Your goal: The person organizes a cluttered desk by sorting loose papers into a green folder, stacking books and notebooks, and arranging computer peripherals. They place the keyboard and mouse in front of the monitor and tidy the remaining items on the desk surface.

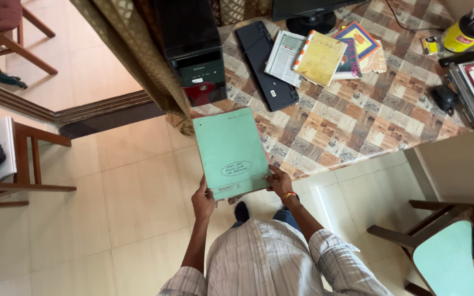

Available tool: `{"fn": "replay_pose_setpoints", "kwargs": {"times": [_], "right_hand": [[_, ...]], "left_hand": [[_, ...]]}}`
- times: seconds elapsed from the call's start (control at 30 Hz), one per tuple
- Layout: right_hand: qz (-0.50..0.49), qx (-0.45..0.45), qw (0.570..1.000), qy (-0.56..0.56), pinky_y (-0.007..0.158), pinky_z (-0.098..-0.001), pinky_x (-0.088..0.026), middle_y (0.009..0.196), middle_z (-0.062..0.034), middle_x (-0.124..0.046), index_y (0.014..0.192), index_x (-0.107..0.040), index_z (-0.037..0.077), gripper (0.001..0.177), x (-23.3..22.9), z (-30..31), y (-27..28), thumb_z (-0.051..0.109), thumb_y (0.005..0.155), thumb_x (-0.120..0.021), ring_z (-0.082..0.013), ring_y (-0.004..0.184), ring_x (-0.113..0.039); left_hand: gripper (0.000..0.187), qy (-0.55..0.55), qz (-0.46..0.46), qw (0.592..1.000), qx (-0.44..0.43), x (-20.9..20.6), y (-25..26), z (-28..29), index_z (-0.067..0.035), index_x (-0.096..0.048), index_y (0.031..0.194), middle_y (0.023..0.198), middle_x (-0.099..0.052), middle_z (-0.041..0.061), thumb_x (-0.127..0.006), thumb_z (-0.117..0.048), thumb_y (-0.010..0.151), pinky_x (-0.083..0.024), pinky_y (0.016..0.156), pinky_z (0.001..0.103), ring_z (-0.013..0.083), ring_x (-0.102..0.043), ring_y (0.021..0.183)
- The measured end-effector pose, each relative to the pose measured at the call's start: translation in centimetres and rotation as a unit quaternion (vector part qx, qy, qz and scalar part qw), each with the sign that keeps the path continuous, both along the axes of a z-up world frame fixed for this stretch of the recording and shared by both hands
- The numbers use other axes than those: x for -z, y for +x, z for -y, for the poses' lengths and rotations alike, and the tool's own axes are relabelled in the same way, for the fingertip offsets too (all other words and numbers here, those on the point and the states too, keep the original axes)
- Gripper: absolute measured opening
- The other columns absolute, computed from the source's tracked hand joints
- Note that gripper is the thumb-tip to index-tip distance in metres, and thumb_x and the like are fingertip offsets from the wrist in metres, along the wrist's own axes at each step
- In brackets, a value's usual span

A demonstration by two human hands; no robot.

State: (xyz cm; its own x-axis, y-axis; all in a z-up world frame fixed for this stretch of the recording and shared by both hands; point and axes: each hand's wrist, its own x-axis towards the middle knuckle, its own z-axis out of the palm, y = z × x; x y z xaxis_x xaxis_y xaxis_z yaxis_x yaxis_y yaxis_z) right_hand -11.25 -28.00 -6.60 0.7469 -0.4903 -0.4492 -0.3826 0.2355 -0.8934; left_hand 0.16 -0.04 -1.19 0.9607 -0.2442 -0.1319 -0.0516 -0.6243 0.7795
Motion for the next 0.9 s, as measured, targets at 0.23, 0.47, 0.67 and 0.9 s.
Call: {"fn": "replay_pose_setpoints", "kwargs": {"times": [0.23,0.47,0.67,0.9], "right_hand": [[0.004,-0.021,1.000,-0.017,0.060,-0.0292,-0.063,0.097,-0.0136,-0.077,0.145,-0.056,0.009,0.056,0.5,0.5,-0.4,0.010,0.091,-0.070,-0.0166,0.077,-0.075],[-0.040,-0.083,0.992,-0.080,0.056,-0.0283,-0.059,0.087,-0.0146,-0.078,0.143,-0.057,0.008,0.053,-0.9,1.4,-0.6,0.014,0.093,-0.070,-0.0173,0.068,-0.075],[-0.007,-0.076,0.995,-0.069,0.058,-0.0280,-0.058,0.088,-0.0094,-0.079,0.130,-0.069,0.005,0.041,-0.5,4.7,-1.6,0.008,0.090,-0.063,-0.0139,0.069,-0.074],[0.012,-0.017,0.995,-0.095,0.062,-0.0292,-0.058,0.088,-0.0106,-0.077,0.120,-0.074,0.003,0.033,-0.1,14.5,-1.1,0.004,0.087,-0.071,-0.0158,0.071,-0.071]], "left_hand": [[0.067,0.015,0.025,1.000,0.009,2.4,0.4,-0.4,-0.025,-0.047,0.154,0.086,-0.073,0.012,-0.064,-0.002,0.093,-0.056,0.071,0.036,0.0208,-0.070,0.069],[0.053,-0.010,0.000,1.000,-0.024,3.5,0.8,-1.5,-0.020,-0.063,0.141,0.089,-0.077,0.012,-0.071,-0.008,0.090,-0.058,0.072,0.035,0.0185,-0.072,0.073],[0.039,0.062,0.104,0.991,-0.055,0.1,1.7,-0.9,-0.005,-0.069,0.128,0.094,-0.073,0.013,-0.071,-0.005,0.089,-0.060,0.069,0.033,0.0216,-0.073,0.077],[0.029,-0.140,0.158,0.974,-0.082,-3.5,3.6,8.6,0.000,-0.070,0.120,0.106,-0.071,0.014,-0.064,0.001,0.092,-0.059,0.074,0.030,0.0223,-0.074,0.090]]}}
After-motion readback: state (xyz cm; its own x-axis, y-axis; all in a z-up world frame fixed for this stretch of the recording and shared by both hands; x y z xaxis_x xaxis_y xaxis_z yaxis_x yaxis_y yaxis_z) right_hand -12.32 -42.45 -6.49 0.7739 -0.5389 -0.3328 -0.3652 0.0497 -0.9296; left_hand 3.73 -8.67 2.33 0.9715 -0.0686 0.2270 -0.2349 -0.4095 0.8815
